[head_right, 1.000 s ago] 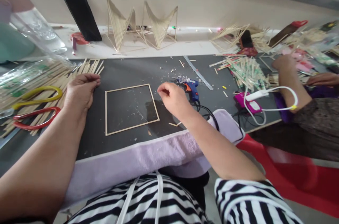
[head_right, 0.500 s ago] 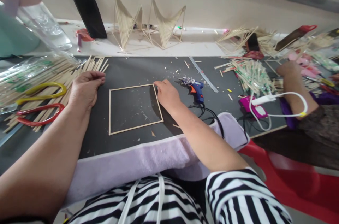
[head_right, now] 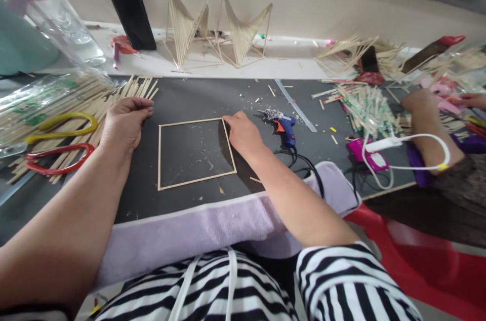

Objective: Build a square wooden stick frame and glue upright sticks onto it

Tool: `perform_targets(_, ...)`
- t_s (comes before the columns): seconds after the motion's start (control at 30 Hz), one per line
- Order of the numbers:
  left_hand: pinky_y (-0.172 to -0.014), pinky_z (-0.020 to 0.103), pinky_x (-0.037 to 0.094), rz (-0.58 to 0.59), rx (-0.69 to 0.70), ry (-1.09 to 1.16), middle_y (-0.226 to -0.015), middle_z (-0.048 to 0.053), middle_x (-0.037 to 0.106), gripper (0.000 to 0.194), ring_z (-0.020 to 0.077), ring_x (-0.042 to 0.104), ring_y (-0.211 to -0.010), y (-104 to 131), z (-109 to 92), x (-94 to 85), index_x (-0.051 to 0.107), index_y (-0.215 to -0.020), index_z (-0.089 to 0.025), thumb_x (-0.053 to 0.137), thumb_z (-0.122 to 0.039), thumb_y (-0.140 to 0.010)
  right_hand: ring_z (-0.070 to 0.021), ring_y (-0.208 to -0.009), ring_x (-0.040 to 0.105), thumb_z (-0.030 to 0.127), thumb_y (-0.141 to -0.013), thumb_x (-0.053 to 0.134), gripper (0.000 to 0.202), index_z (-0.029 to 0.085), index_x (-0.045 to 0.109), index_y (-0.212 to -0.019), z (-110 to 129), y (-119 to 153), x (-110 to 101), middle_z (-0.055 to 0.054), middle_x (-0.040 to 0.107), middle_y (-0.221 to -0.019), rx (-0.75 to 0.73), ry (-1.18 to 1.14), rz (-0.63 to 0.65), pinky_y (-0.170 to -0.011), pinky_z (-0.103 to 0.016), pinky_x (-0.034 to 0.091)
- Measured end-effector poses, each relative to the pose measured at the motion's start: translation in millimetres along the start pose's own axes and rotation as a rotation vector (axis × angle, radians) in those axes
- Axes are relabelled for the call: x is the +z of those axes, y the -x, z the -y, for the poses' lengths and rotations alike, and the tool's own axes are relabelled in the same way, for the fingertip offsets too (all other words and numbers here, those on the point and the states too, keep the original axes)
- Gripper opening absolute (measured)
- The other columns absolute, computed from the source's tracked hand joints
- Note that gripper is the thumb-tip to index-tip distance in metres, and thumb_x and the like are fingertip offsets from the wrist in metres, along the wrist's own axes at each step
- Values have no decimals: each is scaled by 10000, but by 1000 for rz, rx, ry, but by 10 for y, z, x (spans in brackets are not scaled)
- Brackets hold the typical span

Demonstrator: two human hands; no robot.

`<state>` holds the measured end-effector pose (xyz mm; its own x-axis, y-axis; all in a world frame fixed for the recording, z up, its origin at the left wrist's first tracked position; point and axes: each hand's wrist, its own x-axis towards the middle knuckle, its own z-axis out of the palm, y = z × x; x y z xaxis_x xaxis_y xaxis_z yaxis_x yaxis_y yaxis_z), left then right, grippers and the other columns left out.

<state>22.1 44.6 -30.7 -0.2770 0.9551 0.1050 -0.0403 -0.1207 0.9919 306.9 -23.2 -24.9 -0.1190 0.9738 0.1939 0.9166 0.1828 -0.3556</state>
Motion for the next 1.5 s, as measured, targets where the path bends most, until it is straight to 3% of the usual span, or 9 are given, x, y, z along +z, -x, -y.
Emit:
perform_targets(0.27,-758,239,495,7,-3,-29,-697,-20,643,257,92,585,-677,-6,0,3,712,-734,-168,609,56,-657,-233,-944,624,113,-934,402,464,257,736,-1222,9,21,9,-114,626,-1089,7,31,12,-809,-350,507)
perform_targets(0.5,-755,239,499,-5,3,-22,-684,-25,638,264,101,597,-681,-5,8,7,712,-708,-191,634,52,-642,-283,-1073,597,119,-918,439,402,222,749,-1152,40,38,-35,-142,640,-1137,8,128,64,-851,-409,451)
perform_targets(0.8,-759,213,520,-3,13,-60,-692,-33,639,237,94,608,-690,-4,6,1,705,-740,-186,632,15,-637,-250,-1036,612,267,-952,525,267,242,777,-1035,-28,62,-58,-93,693,-1103,-86,115,-32,-958,-449,329)
perform_targets(1.0,-755,219,524,11,80,-143,-730,-20,670,241,109,632,-719,-17,102,-41,724,-802,-182,590,-53,-649,-232,-1050,637,208,-871,627,102,207,706,-807,-21,45,-39,-55,705,-1017,-38,26,-111,-970,-431,335)
perform_targets(1.13,-782,255,525,30,169,-416,-742,-5,691,315,137,652,-760,34,66,-112,748,-798,-190,497,-53,-665,-243,-957,640,225,-822,663,43,212,629,-846,-18,37,-33,-54,692,-933,18,-14,-116,-899,-419,381)
perform_targets(1.27,-832,281,525,103,262,-789,-839,38,748,377,166,676,-823,155,-133,-171,787,-793,-176,463,-29,-667,-256,-950,631,255,-844,632,43,228,620,-813,-24,32,-29,-55,695,-903,28,-34,-55,-844,-410,392)
perform_targets(1.5,-917,267,546,306,279,-1016,-952,35,791,447,184,709,-960,318,-408,-234,818,-888,-193,463,-13,-687,-274,-991,625,277,-850,658,68,225,644,-809,-22,15,-7,-70,699,-956,61,-5,-21,-856,-437,405)
